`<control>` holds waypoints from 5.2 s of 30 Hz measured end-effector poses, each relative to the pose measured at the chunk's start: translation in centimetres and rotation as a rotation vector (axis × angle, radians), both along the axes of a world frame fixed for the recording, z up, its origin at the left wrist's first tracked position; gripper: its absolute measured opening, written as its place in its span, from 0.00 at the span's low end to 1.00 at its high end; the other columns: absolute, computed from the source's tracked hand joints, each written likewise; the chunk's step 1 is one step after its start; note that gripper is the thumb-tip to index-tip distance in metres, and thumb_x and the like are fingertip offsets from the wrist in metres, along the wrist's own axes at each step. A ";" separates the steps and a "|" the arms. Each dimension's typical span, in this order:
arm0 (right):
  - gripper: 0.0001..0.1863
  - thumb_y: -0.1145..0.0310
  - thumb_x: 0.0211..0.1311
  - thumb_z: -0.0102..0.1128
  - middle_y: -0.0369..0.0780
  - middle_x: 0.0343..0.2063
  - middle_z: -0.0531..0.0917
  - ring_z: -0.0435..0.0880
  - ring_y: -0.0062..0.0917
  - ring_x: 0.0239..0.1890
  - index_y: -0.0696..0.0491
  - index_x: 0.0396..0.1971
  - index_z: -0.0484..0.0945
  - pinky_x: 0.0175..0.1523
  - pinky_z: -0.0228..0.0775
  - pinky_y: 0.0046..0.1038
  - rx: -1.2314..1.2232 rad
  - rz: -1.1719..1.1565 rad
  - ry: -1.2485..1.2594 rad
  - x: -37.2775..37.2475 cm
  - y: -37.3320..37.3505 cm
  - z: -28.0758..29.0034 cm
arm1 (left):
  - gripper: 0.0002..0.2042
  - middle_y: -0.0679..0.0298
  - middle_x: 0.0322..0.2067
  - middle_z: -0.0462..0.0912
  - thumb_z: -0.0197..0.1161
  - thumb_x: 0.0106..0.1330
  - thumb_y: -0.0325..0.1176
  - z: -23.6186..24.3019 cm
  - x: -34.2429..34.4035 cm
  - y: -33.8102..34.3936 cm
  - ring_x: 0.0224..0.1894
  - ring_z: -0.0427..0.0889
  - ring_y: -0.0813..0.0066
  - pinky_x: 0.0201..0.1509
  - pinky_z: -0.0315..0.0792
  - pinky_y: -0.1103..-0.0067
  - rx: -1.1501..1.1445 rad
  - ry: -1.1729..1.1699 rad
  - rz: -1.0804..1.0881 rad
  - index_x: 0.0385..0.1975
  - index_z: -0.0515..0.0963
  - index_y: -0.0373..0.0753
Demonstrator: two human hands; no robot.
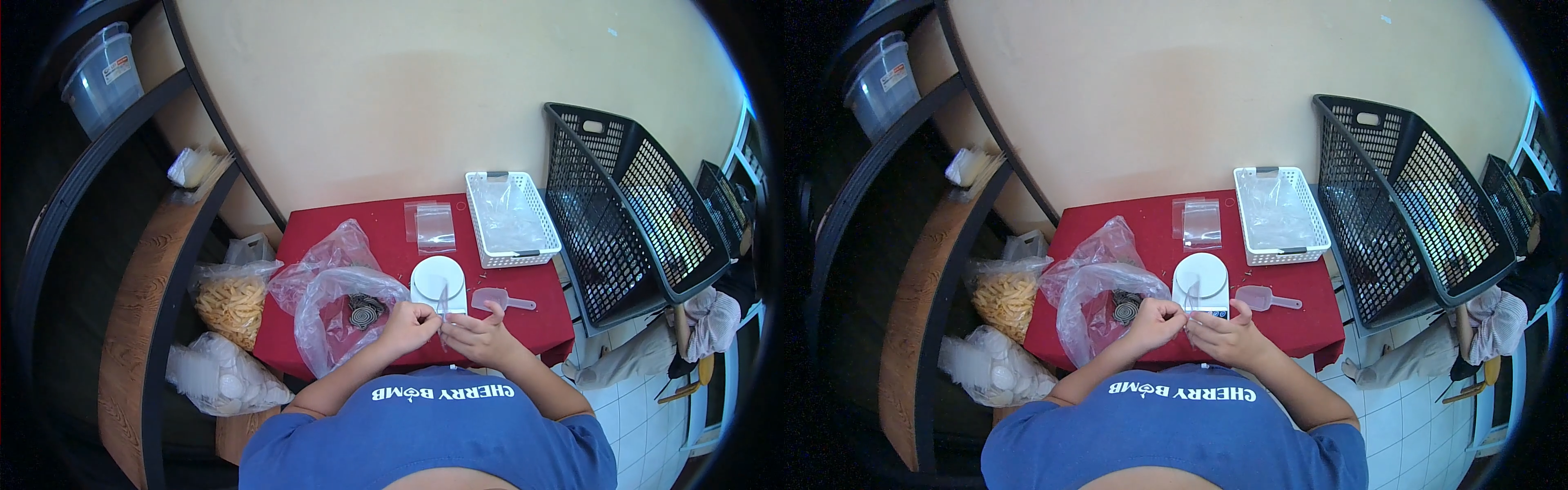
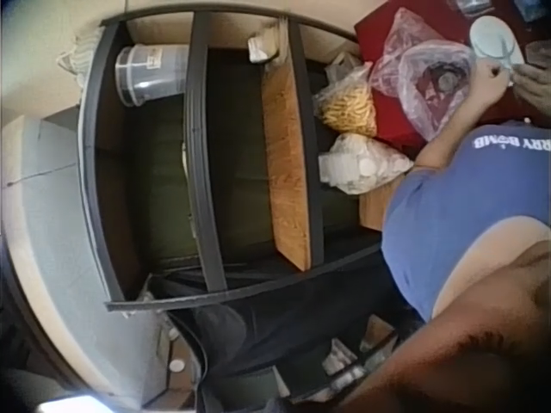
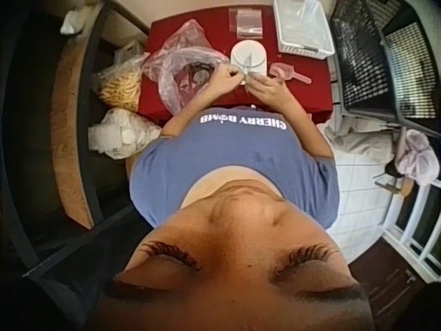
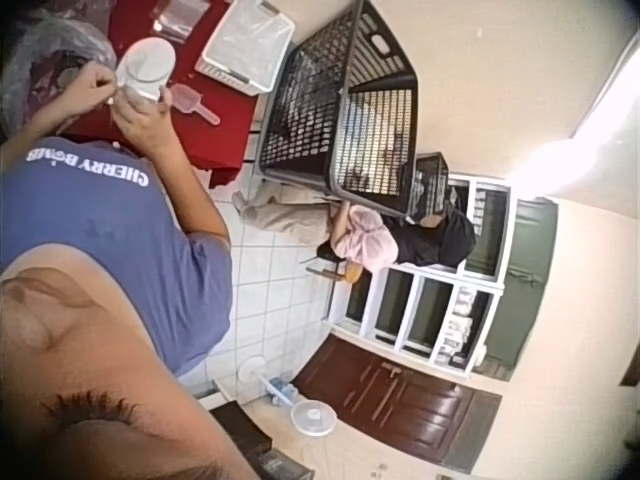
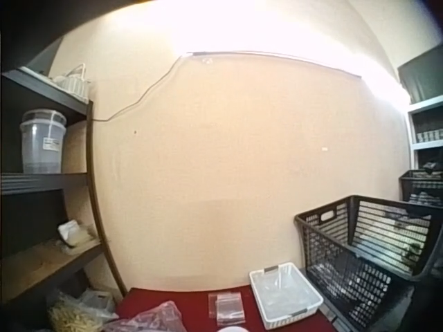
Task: Using a scoop to measure dried goods from a large bag, weighing them on a scale, and placing them into individual plastic bags.
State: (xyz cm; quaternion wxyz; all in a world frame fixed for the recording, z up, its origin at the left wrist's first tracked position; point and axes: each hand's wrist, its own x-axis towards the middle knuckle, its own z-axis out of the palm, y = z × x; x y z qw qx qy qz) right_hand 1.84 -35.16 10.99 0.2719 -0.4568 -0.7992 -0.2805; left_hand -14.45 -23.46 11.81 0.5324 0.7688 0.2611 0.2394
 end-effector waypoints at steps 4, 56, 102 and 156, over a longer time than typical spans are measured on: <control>0.07 0.64 0.53 0.54 0.23 0.39 0.76 0.71 0.09 0.51 0.39 0.31 0.79 0.60 0.33 0.49 -0.003 -0.001 -0.199 -0.4 0.9 1.3 | 0.10 0.65 0.09 0.71 0.59 0.53 0.29 0.8 -0.5 0.6 0.14 0.68 0.87 0.18 0.62 0.81 0.122 0.057 0.029 0.13 0.75 0.31; 0.22 0.54 0.60 0.48 0.32 0.64 0.60 0.56 0.26 0.67 0.18 0.55 0.66 0.52 0.39 0.77 -0.710 -0.351 -0.039 -0.8 0.7 2.7 | 0.40 0.55 0.60 0.63 0.72 0.41 0.50 5.2 -0.4 5.5 0.63 0.59 0.56 0.64 0.49 0.60 0.906 0.062 -0.283 0.56 0.66 0.41; 0.09 0.74 0.53 0.58 0.45 0.31 0.78 0.77 0.40 0.34 0.57 0.35 0.74 0.39 0.65 0.36 -0.449 -0.207 0.851 8.2 -2.0 -9.2 | 0.25 0.68 0.31 0.75 0.74 0.43 0.29 4.2 -5.5 6.0 0.33 0.73 0.80 0.42 0.70 0.80 0.386 0.025 0.538 0.45 0.77 0.40; 0.14 0.77 0.60 0.50 0.36 0.24 0.80 0.61 0.10 0.14 0.66 0.45 0.75 0.17 0.51 0.13 -1.102 -0.139 1.806 -7.3 10.1 5.3 | 0.37 0.60 0.37 0.76 0.78 0.33 0.47 1.0 -21.1 12.4 0.37 0.76 0.70 0.43 0.71 0.76 0.246 -0.102 0.145 0.46 0.73 0.36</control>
